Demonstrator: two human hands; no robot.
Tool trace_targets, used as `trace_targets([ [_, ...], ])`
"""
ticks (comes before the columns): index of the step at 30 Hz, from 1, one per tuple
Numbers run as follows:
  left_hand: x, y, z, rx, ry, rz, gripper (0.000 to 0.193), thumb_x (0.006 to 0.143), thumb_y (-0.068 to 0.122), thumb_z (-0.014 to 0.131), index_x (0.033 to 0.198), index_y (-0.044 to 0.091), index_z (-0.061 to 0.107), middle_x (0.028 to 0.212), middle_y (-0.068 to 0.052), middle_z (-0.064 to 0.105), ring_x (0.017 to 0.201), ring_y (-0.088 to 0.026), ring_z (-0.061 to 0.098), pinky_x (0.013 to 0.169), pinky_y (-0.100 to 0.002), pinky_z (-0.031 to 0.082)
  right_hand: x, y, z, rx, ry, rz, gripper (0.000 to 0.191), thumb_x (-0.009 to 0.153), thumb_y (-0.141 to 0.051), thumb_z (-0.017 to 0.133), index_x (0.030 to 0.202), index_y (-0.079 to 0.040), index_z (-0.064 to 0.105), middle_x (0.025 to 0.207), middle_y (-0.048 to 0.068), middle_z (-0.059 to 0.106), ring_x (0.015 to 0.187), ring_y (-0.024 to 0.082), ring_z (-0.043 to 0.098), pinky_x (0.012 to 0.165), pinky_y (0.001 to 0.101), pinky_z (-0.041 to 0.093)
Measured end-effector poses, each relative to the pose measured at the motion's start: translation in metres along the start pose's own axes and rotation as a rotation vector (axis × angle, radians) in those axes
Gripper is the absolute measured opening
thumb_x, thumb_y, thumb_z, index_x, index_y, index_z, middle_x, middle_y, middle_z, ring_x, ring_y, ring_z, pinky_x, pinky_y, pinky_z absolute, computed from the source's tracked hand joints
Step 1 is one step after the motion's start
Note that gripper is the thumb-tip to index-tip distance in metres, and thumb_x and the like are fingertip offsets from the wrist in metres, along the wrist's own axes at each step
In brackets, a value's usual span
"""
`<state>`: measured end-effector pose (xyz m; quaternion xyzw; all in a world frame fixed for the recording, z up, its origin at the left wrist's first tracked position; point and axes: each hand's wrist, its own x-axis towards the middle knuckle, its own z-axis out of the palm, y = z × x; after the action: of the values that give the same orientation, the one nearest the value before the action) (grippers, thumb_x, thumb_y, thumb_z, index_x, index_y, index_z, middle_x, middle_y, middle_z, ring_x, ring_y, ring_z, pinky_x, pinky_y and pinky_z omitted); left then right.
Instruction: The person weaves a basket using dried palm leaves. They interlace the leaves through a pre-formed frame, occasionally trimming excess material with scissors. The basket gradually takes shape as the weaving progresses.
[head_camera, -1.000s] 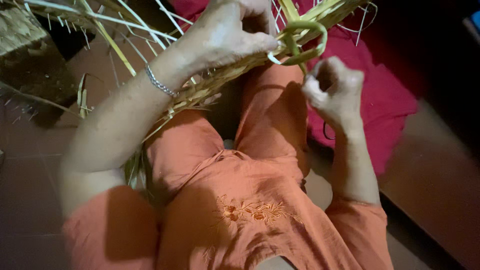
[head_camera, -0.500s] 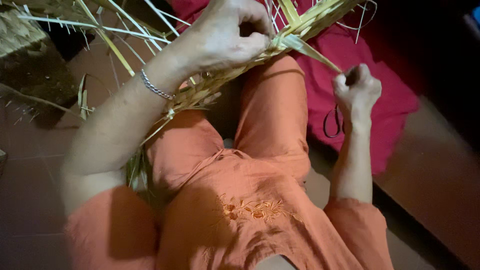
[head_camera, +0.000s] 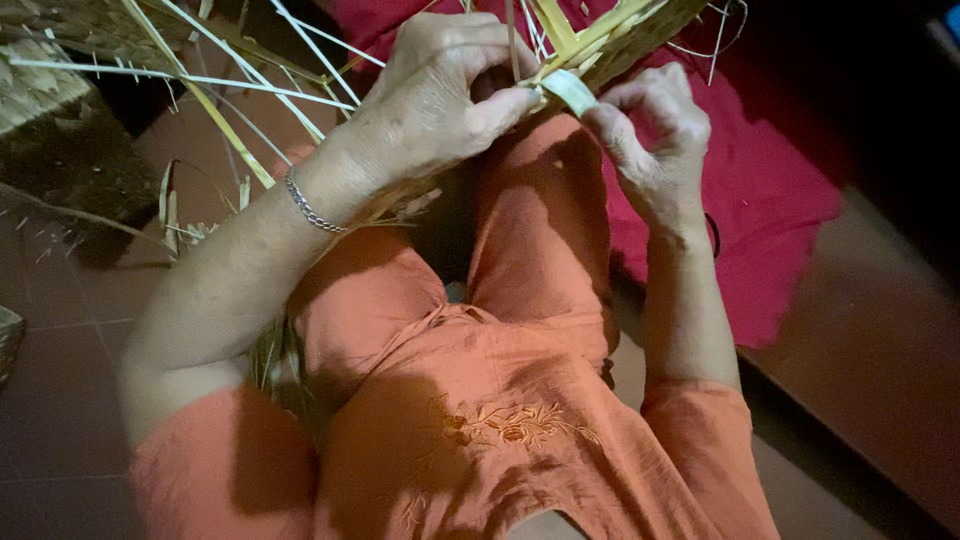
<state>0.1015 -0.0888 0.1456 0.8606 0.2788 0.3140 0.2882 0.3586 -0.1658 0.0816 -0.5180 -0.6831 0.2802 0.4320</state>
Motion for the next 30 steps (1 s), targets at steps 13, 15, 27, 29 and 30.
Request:
trace_targets([
  [13, -0.006, 0.009, -0.016, -0.147, 0.03, -0.129, 0.017, 0.092, -0.001, 0.077, 0.107, 0.001, 0.069, 0.093, -0.01, 0.068, 0.085, -0.021, 0.07, 0.077, -0.034, 0.055, -0.007, -0.009, -0.022, 0.843, -0.079, 0.406, 0.014, 0.104, -0.001, 0.068, 0.117, 0.005, 0.066, 0.085, 0.008, 0.067, 0.068, 0.012, 0.06, 0.065, 0.0246, 0.049],
  [15, -0.006, 0.014, -0.014, -0.137, 0.021, -0.095, 0.014, 0.095, 0.002, 0.079, 0.105, 0.001, 0.069, 0.098, -0.01, 0.069, 0.088, -0.021, 0.069, 0.079, -0.035, 0.055, -0.01, -0.023, -0.033, 0.868, -0.013, 0.319, 0.018, 0.1, -0.006, 0.069, 0.116, 0.002, 0.066, 0.095, 0.01, 0.07, 0.078, 0.015, 0.066, 0.068, 0.0281, 0.055],
  [27, 0.007, 0.028, -0.015, -0.709, 0.088, -0.41, 0.013, 0.106, 0.016, 0.068, 0.101, 0.004, 0.069, 0.087, 0.003, 0.071, 0.08, -0.008, 0.07, 0.079, -0.027, 0.06, 0.012, -0.051, -0.033, 0.737, 0.088, 0.167, 0.029, 0.112, -0.021, 0.059, 0.095, 0.002, 0.065, 0.082, 0.006, 0.059, 0.067, 0.011, 0.044, 0.06, 0.0229, 0.035],
  [29, 0.007, 0.027, -0.011, -0.531, 0.12, -0.366, 0.012, 0.104, 0.015, 0.075, 0.103, 0.005, 0.069, 0.085, 0.0, 0.071, 0.078, -0.011, 0.071, 0.075, -0.029, 0.058, 0.015, -0.055, -0.031, 0.7, 0.038, 0.235, 0.031, 0.113, -0.018, 0.057, 0.089, 0.001, 0.062, 0.077, 0.005, 0.058, 0.064, 0.008, 0.044, 0.06, 0.0229, 0.033],
  [30, 0.007, 0.027, -0.009, -0.312, 0.144, -0.308, 0.012, 0.102, 0.014, 0.078, 0.105, 0.005, 0.071, 0.085, -0.003, 0.072, 0.076, -0.013, 0.071, 0.071, -0.03, 0.056, 0.019, -0.056, -0.03, 0.755, 0.002, 0.225, 0.032, 0.113, -0.017, 0.057, 0.087, 0.001, 0.059, 0.078, 0.006, 0.059, 0.066, 0.009, 0.046, 0.061, 0.0243, 0.035],
])
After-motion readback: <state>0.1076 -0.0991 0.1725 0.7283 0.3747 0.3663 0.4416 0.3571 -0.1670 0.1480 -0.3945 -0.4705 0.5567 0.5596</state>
